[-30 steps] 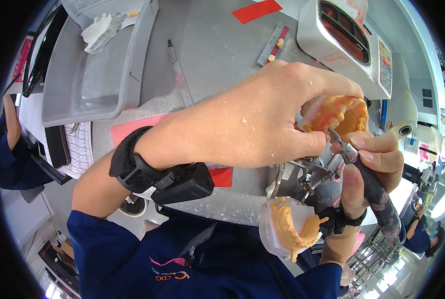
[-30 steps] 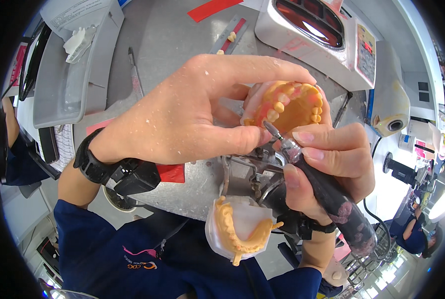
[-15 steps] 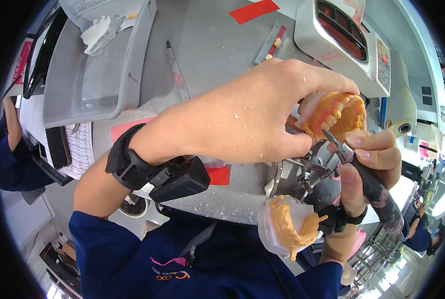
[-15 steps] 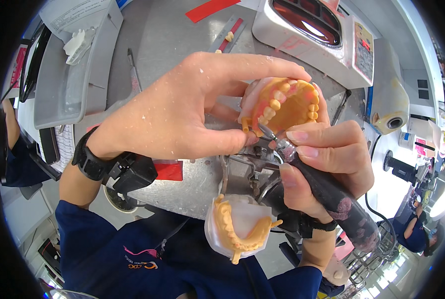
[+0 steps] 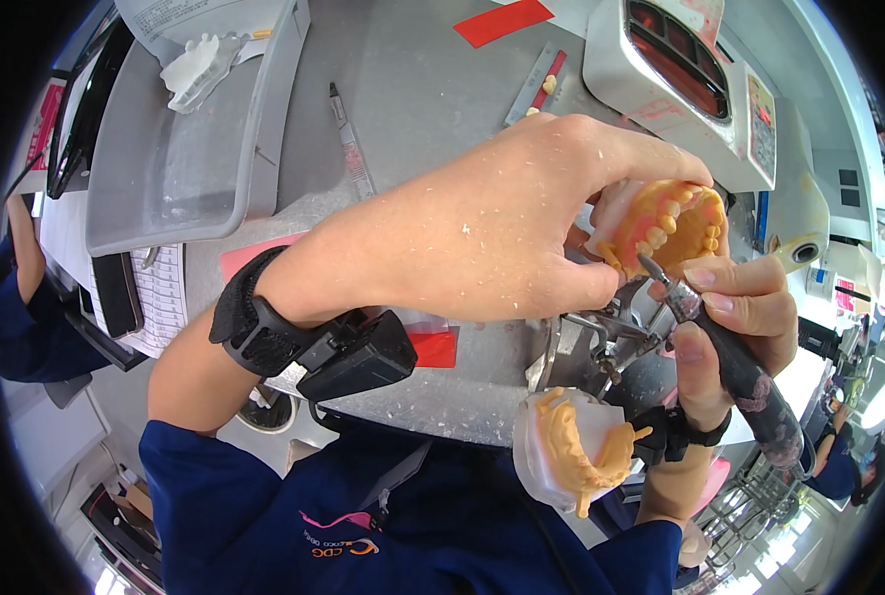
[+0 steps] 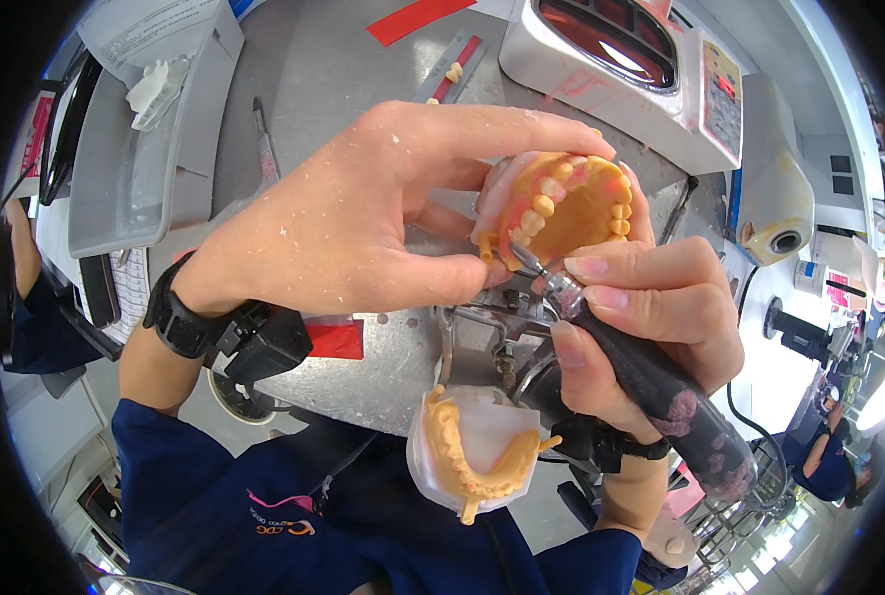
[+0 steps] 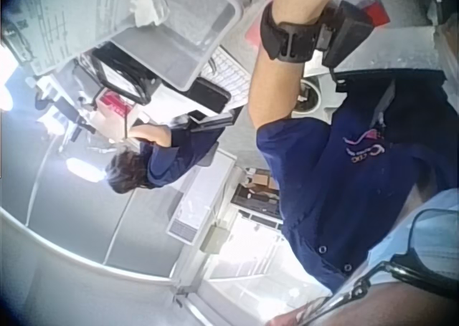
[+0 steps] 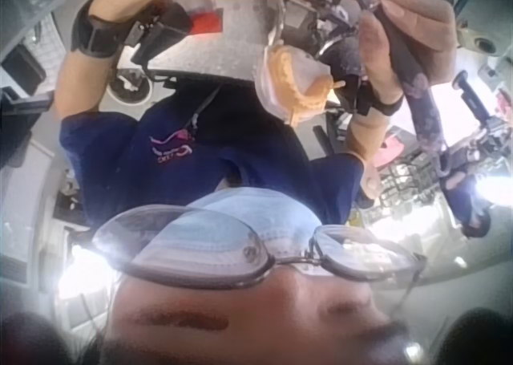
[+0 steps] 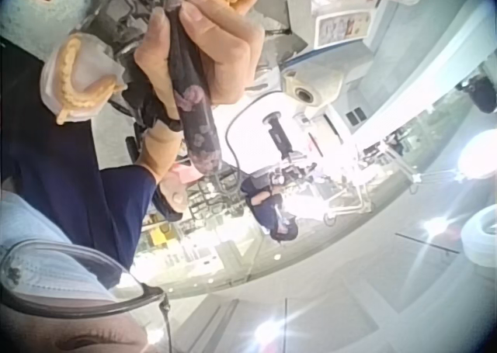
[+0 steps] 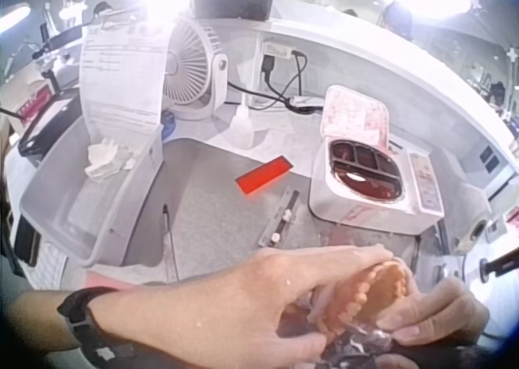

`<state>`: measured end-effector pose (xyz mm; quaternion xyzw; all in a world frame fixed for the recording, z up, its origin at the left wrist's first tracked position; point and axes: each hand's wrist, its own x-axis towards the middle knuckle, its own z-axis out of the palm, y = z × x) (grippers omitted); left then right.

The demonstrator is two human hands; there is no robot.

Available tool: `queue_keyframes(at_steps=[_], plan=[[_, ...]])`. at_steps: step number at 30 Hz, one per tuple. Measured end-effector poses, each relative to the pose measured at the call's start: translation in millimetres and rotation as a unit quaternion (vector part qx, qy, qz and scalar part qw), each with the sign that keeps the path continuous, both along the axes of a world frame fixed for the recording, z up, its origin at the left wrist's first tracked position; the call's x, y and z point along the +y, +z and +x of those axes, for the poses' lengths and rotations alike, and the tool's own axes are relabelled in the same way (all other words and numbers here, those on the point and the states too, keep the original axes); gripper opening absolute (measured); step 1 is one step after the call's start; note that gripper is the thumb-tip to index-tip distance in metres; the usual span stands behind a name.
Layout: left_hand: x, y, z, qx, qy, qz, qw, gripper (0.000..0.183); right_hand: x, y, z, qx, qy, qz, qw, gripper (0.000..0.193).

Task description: Using a rotary handpiece to grind and adjust a dental cast and mold on an articulator.

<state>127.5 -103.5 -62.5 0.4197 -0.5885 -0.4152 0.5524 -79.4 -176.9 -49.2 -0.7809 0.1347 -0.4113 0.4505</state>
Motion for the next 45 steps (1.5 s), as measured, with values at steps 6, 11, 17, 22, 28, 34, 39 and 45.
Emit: queue_keyframes(at_steps=[6, 11, 17, 22, 28, 34, 39, 45], plan=[[0, 3, 1, 0.030, -0.015, 0.028, 0.999, 0.050, -2, 7, -22, -0.044, 0.008, 0.100, 0.994, 0.028], [0, 5, 4, 0.073, -0.034, 0.062, 0.995, 0.053, -3, 41, -132, 0.137, -0.211, 0.337, 0.907, 0.022], [0, 18, 14, -0.042, -0.099, 0.043, 0.993, 0.071, -15, 18, -227, 0.436, -0.392, 0.172, 0.792, 0.026], [13, 46, 10, -0.222, -0.062, 0.208, 0.950, 0.084, -5, 10, -204, 0.363, -0.531, -0.051, 0.764, 0.032], [24, 39, -15, 0.035, -0.053, 0.188, 0.980, 0.088, 105, 19, -69, 0.183, -0.099, 0.074, 0.975, 0.109], [56, 46, -47, -0.043, 0.011, -0.028, 0.999, 0.098, 104, 8, -42, 0.049, -0.119, 0.224, 0.966, 0.094], [82, 51, -64, -0.194, 0.093, -0.142, 0.966, 0.084, 98, 28, -39, -0.010, -0.061, 0.302, 0.951, 0.107], [92, 54, -64, -0.185, 0.082, -0.203, 0.958, 0.069, 97, 44, -35, 0.014, 0.021, 0.388, 0.921, 0.120]])
